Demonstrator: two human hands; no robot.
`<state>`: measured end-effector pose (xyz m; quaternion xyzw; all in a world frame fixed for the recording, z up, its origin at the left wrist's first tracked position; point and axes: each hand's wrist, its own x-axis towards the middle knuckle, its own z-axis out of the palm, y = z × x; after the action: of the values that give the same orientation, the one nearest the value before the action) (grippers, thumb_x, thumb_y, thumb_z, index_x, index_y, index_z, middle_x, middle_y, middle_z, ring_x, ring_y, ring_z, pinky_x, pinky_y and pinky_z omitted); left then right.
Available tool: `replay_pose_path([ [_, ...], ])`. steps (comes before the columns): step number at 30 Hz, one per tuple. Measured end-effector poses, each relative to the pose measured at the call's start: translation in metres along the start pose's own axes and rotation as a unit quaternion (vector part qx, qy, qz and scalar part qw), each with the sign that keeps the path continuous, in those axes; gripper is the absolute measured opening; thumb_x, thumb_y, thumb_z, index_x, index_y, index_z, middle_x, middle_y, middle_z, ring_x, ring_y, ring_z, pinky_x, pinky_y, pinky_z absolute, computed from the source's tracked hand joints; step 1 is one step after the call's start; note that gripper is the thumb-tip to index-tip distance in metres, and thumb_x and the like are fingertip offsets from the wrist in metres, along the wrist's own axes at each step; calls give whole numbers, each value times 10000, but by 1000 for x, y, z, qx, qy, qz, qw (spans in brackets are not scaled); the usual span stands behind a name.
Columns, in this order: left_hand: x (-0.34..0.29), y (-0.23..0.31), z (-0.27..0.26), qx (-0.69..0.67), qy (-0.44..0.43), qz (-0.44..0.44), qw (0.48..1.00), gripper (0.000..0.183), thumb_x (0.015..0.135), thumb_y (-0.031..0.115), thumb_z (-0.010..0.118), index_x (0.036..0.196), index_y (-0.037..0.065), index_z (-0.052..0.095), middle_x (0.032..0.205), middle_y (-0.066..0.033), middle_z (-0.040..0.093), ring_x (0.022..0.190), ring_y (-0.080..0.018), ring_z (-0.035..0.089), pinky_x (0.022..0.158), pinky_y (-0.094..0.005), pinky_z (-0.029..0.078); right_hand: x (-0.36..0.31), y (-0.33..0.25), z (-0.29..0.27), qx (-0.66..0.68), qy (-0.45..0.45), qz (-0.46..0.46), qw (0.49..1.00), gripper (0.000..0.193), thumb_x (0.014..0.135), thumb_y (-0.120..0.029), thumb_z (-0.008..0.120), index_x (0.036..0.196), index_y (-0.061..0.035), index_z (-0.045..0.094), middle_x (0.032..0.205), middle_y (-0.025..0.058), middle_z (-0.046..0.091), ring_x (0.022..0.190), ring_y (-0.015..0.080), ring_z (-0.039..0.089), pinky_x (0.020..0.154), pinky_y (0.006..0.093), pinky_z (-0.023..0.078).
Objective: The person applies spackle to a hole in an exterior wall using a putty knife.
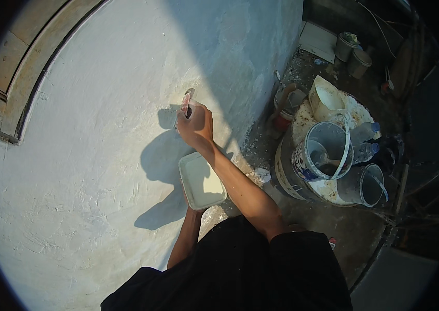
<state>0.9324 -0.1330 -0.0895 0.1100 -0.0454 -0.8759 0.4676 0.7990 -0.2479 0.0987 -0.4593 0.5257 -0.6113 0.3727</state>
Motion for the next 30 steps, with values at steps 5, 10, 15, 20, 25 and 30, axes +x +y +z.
replay_pose_path([
  [5,-10,-1,1,13,0,-21,1000,845,823,699,384,1414,102,286,1360,-177,418,1161,-385,494,931,-542,452,-7,-10,17,-91,31,-52,994,181,803,-121,600,715,32,561,634,176,611,588,300,627,546,384,448],
  [10,-9,-2,4,25,-2,-51,998,850,821,700,386,1415,101,283,1362,-180,415,1163,-386,492,930,-540,453,-23,-32,24,-81,30,-112,990,174,799,-108,612,744,37,533,635,227,565,620,403,586,550,415,445],
  [15,-12,1,7,36,0,-75,997,854,819,702,388,1417,100,280,1363,-182,412,1164,-386,490,929,-539,454,-56,-49,42,-47,79,-228,969,122,814,-72,590,830,34,532,650,214,551,643,411,576,561,437,449],
  [20,-19,-4,9,48,4,-66,997,859,818,703,390,1418,100,277,1365,-184,409,1166,-386,488,928,-538,455,-80,-37,10,-78,31,-176,981,130,822,-80,590,854,39,551,633,209,559,608,406,582,555,411,458],
  [25,-36,-2,10,48,3,-44,998,863,816,705,393,1419,99,275,1366,-187,406,1167,-386,486,927,-536,456,-59,22,-40,64,51,75,994,174,818,-54,595,969,33,607,715,64,648,599,111,608,541,276,472],
  [30,-41,-4,15,54,-3,-32,998,868,814,706,395,1420,98,272,1368,-189,403,1168,-387,484,927,-535,458,-23,93,-24,102,61,143,983,171,863,-33,566,1020,16,610,844,62,653,711,100,608,572,256,496],
])
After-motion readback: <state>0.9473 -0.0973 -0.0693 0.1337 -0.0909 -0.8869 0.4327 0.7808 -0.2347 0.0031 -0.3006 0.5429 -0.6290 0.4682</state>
